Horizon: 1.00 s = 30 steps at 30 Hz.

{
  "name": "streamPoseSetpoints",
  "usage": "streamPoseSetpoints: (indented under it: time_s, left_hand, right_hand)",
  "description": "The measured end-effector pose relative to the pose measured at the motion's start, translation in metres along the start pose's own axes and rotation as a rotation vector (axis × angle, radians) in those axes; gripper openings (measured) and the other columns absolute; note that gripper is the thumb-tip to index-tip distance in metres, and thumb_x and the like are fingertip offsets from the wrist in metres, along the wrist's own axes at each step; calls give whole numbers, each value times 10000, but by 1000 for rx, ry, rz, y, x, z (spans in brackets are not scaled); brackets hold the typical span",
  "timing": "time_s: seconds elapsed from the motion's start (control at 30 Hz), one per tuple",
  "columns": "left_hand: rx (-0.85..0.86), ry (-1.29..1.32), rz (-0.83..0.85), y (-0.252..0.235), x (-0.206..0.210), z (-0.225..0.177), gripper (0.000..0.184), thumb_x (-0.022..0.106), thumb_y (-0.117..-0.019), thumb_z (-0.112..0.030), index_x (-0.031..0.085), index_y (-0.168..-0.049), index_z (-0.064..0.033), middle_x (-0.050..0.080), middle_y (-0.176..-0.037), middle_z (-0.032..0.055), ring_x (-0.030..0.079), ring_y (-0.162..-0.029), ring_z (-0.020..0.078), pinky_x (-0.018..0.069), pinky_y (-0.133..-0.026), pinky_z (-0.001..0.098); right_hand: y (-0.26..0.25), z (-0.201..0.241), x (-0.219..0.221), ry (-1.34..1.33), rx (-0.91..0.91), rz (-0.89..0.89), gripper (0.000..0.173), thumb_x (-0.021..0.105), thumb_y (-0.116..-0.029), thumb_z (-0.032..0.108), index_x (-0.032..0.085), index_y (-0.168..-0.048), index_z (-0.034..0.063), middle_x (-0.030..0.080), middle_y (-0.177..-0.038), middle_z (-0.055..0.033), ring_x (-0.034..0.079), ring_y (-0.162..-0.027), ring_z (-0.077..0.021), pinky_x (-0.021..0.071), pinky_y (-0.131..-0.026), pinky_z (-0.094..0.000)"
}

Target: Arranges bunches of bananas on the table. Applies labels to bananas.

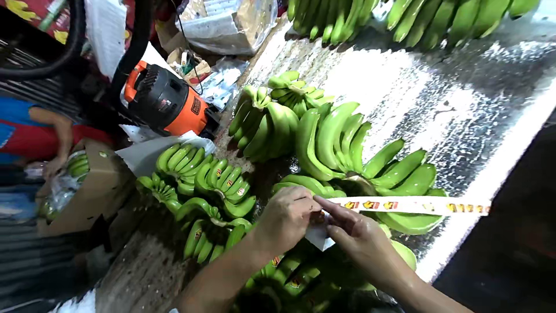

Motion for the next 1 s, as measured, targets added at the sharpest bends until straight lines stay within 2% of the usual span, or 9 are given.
streamPoseSetpoints:
  time_s: [0.2,0.3,0.4,0.5,0.63,0.73,0.8,0.87,1.0]
  left_hand:
    - [-215,154,43,3,-7,8,114,796,-816,-4,765,-921,27,724,-965,137,697,-956,166,564,-895,260]
    - [-191,187,64,6,-7,6,9,751,-831,39,744,-837,40,702,-894,145,681,-905,185,556,-850,268]
    - [-31,81,-48,13,-9,-7,95,670,-862,68,727,-800,25,708,-862,151,693,-884,238,558,-828,330]
    - [122,-20,-152,23,-10,-14,93,671,-887,39,713,-810,9,708,-880,153,692,-905,249,553,-876,334]
    - [113,144,-146,24,-12,-5,94,648,-931,13,715,-870,36,700,-938,183,678,-978,256,542,-917,325]
    - [2,360,-49,15,-21,10,154,613,-992,-44,664,-914,79,689,-991,191,669,-1036,215,531,-968,307]
    - [-253,301,83,6,-33,46,136,610,-979,-25,671,-968,96,701,-977,161,678,-960,162,547,-894,295]
    - [-548,53,359,10,-37,117,193,554,-1029,-50,666,-1127,73,698,-1111,180,674,-1062,235,529,-986,394]
    - [-872,-358,738,54,-26,247,309,570,-1017,-54,604,-1309,43,629,-1308,265,592,-1259,426,442,-1083,605]
  right_hand:
    - [15,19,8,421,-398,-28,619,544,-902,200,498,-1479,-18,753,-1140,-99,738,-974,-184,602,-821,-388]
    - [20,23,12,451,-368,92,633,578,-919,170,449,-1492,-68,727,-1195,-156,722,-1041,-289,581,-894,-483]
    - [20,22,9,254,-197,223,594,588,-946,92,430,-1485,-100,624,-1370,-218,650,-1221,-189,521,-1042,-340]
    - [16,11,3,-121,12,230,482,492,-1012,100,465,-1459,-79,572,-1452,-118,590,-1251,-52,489,-1065,-264]
    - [13,-3,3,-353,115,171,489,272,-1110,274,557,-1383,-14,690,-1227,34,637,-1072,-21,512,-975,-255]
    - [9,-3,-5,-475,204,37,451,239,-1113,218,615,-1285,36,750,-1089,58,703,-1005,-62,563,-959,-292]
    - [6,-5,-26,-511,237,-148,266,424,-1052,38,632,-1213,74,749,-1002,73,720,-873,-61,616,-828,-268]
    - [4,-9,-49,-558,226,-247,368,504,-958,-95,580,-1255,110,732,-1020,84,709,-821,-46,617,-726,-232]
    - [17,-8,-77,-631,201,-124,558,464,-942,-119,411,-1449,108,683,-1252,64,703,-1031,-86,613,-850,-282]
Point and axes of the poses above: each hand's wrist, its own y-axis away from the middle knuckle, its own x-axis out of the palm, z = x × y, the point moved 8 cm from there along -y, towards the middle knuckle
